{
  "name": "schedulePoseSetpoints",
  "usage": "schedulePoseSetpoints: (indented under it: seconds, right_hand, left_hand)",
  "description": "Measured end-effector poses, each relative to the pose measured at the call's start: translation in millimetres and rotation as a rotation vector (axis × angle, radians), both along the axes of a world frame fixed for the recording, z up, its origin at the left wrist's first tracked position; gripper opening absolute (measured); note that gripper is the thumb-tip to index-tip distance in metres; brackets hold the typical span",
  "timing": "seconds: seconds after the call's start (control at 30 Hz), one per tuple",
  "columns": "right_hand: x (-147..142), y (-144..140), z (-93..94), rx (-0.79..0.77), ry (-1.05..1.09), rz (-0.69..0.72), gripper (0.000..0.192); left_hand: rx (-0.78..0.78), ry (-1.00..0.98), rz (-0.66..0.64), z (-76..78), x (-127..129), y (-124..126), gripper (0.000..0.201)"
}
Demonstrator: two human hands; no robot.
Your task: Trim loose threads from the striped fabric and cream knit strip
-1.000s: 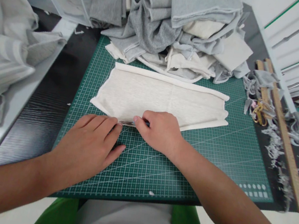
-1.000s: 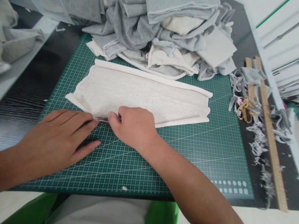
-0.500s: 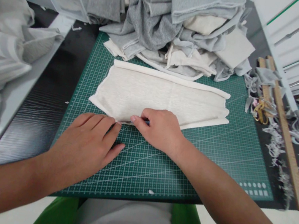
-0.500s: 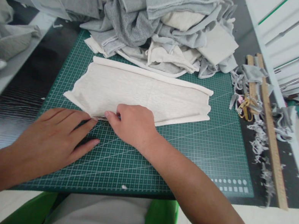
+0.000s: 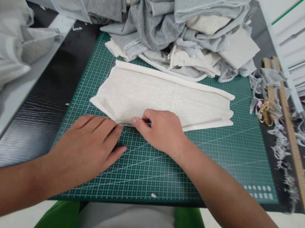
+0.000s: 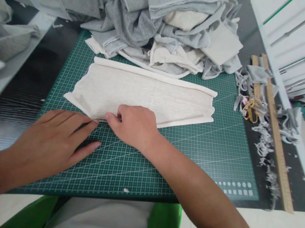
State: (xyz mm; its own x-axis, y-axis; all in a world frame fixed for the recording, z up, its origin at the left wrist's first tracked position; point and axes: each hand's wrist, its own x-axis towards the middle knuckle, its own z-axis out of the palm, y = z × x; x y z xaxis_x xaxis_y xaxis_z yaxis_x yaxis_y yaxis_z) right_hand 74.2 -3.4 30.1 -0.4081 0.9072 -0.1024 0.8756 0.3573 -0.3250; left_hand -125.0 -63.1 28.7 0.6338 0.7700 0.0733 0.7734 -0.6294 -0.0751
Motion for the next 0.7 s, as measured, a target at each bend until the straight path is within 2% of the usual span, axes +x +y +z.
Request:
schedulePoseSetpoints:
  seconds: [0.5, 0.7]
  right_hand:
    - [-2.8, 5.1, 6.7, -0.033, -0.077, 0.067, 0.048]
    - [-5.4, 6.0, 3.6, 0.008, -0.094, 0.066, 0.046]
  left_hand:
    - [0.012, 0.011, -0.012, 0.9, -0.5, -1.0, 0.039]
    - [0.005, 0.027, -0.008, 1.2, -0.7, -1.2, 0.041]
